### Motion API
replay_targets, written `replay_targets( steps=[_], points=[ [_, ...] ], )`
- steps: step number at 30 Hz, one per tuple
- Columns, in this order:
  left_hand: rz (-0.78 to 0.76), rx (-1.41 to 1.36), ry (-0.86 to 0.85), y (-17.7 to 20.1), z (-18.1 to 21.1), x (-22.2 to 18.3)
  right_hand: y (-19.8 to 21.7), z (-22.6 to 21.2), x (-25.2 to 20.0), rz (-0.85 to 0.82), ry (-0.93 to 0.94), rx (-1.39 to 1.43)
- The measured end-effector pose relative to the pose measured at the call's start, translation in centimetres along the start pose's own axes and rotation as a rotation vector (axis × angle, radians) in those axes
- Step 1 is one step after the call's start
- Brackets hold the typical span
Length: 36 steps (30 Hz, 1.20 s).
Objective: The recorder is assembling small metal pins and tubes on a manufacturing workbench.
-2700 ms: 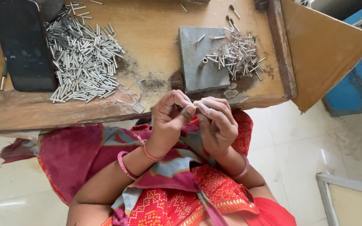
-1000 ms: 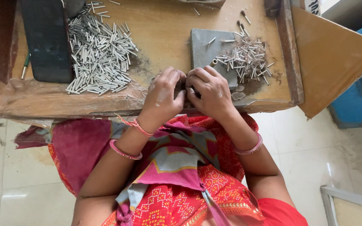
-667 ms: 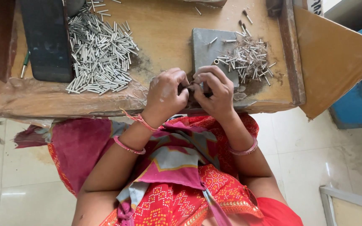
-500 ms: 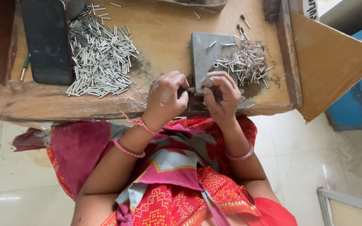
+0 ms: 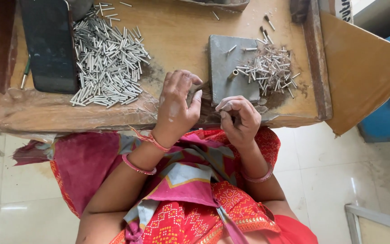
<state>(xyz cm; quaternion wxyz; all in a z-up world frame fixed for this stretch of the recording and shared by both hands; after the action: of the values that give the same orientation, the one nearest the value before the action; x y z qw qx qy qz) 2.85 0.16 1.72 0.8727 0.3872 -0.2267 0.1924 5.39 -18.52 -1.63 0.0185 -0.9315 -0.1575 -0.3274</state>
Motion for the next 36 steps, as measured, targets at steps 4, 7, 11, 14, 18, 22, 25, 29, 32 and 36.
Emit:
replay_targets(
  steps=[4, 7, 11, 14, 18, 22, 25, 29, 32, 36],
  points=[
    [-0.032, 0.022, -0.016, -0.2, 0.3, 0.0, -0.3, -0.5, 0.3, -0.017, 0.012, -0.057],
    [-0.034, 0.051, -0.037, -0.2, 0.4, -0.1, -0.4, -0.6, 0.4, -0.036, 0.036, -0.036],
    [-0.043, 0.081, -0.062, -0.2, 0.7, 0.0, -0.4, -0.8, 0.4, -0.057, 0.028, -0.055],
    [-0.049, 0.078, -0.065, -0.4, 0.8, -0.1, -0.4, -0.8, 0.5, -0.065, 0.039, -0.047],
    [-0.094, 0.093, -0.090, -0.5, 1.0, 0.0, -0.4, -0.8, 0.4, -0.080, 0.044, -0.052],
    [-0.120, 0.104, -0.125, -0.6, 1.2, -0.1, -0.2, -0.7, 0.5, -0.088, 0.039, -0.026],
    [-0.130, 0.136, -0.153, -0.8, 1.4, -0.1, -0.2, -0.7, 0.5, -0.115, 0.048, -0.043],
    [-0.149, 0.180, -0.179, -0.9, 1.5, -0.2, -0.2, -0.8, 0.5, -0.143, 0.048, -0.052],
    [-0.165, 0.189, -0.182, -0.9, 1.6, -0.1, -0.2, -0.8, 0.6, -0.159, 0.049, -0.049],
    [-0.177, 0.205, -0.195, -1.0, 1.6, -0.2, -0.2, -0.9, 0.6, -0.174, 0.071, -0.047]
  ],
)
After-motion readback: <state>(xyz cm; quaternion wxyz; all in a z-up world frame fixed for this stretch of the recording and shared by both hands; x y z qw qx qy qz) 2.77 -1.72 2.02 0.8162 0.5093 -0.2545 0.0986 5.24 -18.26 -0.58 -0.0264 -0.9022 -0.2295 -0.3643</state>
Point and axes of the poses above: each hand's wrist, its own x-axis towards the middle knuckle, its own y-axis out of the back of the hand, z = x × y, the point moved 3 cm from there along x, towards the middle knuckle, and after that the axes turned 13 degrees about x, right-handed, at the moved point
